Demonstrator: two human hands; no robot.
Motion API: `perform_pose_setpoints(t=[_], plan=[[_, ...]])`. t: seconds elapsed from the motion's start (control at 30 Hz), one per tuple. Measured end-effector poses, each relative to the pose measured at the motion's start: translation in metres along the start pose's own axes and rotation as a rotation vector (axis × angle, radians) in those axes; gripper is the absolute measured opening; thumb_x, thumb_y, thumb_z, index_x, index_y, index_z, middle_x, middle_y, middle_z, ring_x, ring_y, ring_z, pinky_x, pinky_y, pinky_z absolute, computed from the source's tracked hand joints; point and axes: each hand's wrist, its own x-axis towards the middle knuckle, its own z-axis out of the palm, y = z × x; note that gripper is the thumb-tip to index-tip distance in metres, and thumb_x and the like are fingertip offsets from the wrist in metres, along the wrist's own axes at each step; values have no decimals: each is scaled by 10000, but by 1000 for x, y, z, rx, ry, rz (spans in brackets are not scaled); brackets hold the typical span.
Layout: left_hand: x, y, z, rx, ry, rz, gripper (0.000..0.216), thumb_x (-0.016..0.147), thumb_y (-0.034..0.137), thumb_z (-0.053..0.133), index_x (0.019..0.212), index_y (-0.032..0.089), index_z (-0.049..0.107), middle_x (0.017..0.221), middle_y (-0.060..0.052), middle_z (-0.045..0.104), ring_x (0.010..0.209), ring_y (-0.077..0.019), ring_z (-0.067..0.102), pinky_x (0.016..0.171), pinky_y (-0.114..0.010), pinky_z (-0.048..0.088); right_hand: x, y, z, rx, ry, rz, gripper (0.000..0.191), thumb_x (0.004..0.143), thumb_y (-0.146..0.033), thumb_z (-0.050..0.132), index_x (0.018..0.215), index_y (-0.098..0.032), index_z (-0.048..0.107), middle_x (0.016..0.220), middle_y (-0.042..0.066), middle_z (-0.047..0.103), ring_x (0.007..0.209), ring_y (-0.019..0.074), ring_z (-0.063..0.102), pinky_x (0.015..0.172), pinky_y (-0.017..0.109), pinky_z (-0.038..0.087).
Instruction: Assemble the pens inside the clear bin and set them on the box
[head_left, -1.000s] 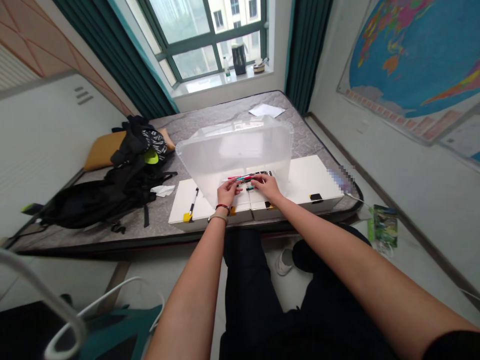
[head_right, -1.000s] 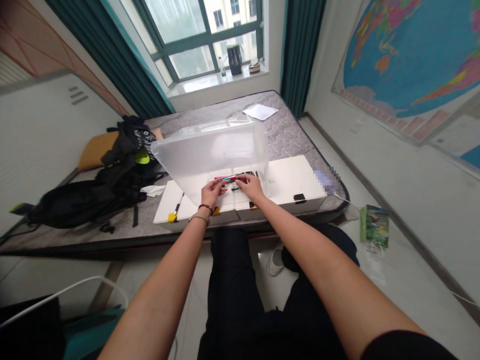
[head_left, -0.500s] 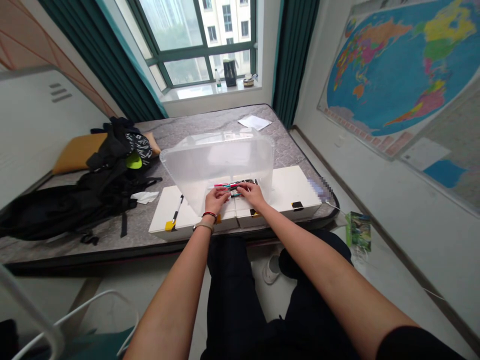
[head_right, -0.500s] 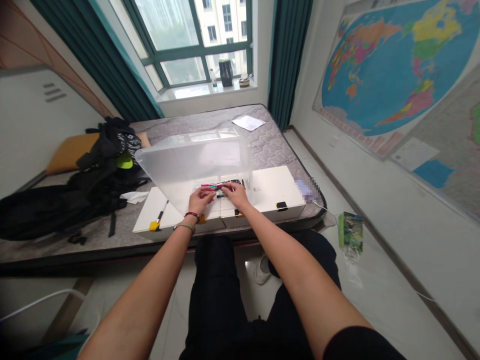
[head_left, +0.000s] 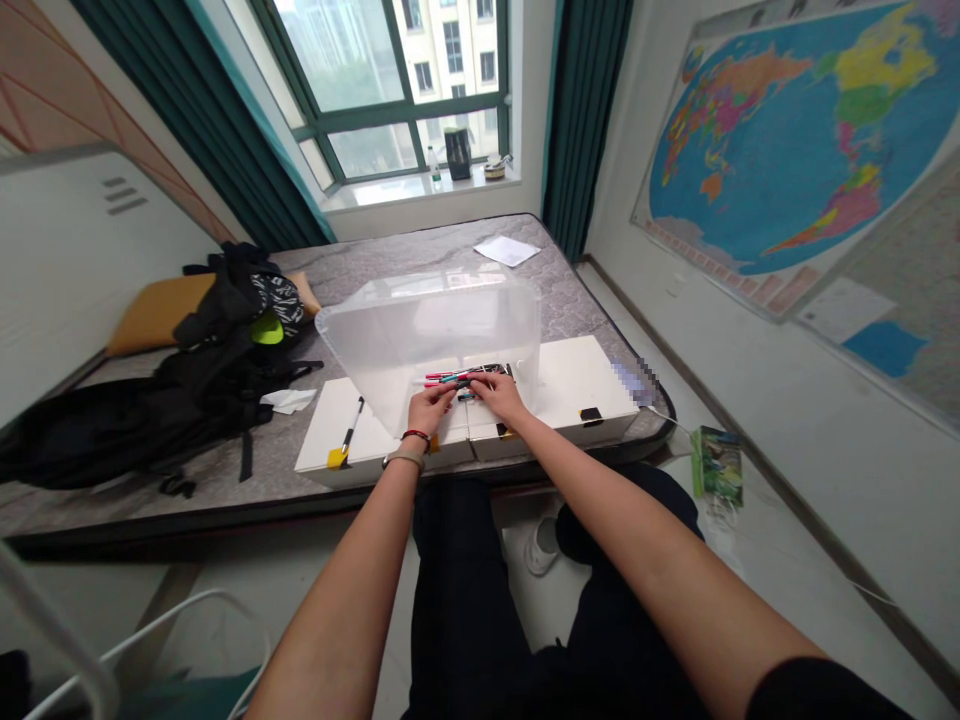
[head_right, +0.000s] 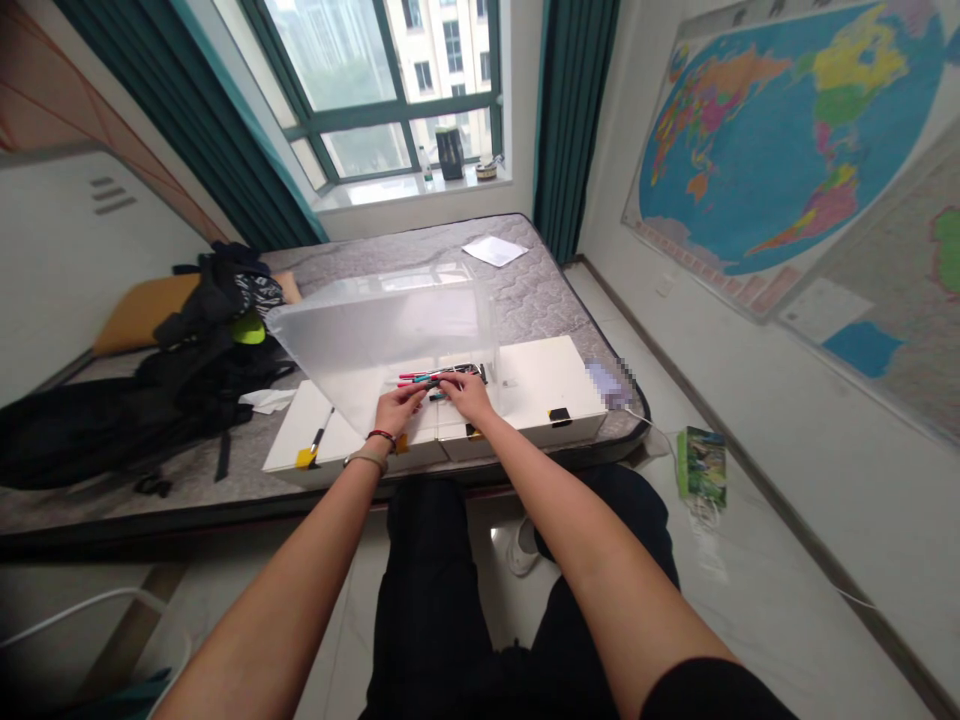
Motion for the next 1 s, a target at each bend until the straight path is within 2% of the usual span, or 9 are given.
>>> perform_pose_setpoints(t=[0.1,0.3,0.57,1.0], plan=[[1,-2,0,15,18,5,323,728,358,707,1000,189,753,690,-21,699,570,-115,570,587,-254,483,0,0,0,-28,1,-1,245,803,-267,624,1006,-193,740,842,45,730,637,147,643,670,307,545],[1,-1,-1,-40,16,-16,378,695,420,739,979,170,745,765,-34,706,597,-106,574,578,-232,478,-3,-6,2,-13,71,11,232,769,-300,648,944,-163,713,756,34,701,616,146,614,614,272,507],[-1,3,-2,-79,10,-22,423,711,522,704,931,163,745,857,-65,731,581,-92,553,563,-221,464,-7,-8,2,-254,80,-63,248,860,-415,565,845,-192,673,728,15,677,675,159,601,658,266,460],[-1,5,-3,-153,-11,-44,437,645,449,780,977,167,746,758,-29,695,581,-84,533,587,-231,461,-11,-22,2,-348,65,-63,362,908,-469,508,719,-194,647,648,3,664,636,155,589,657,259,409]])
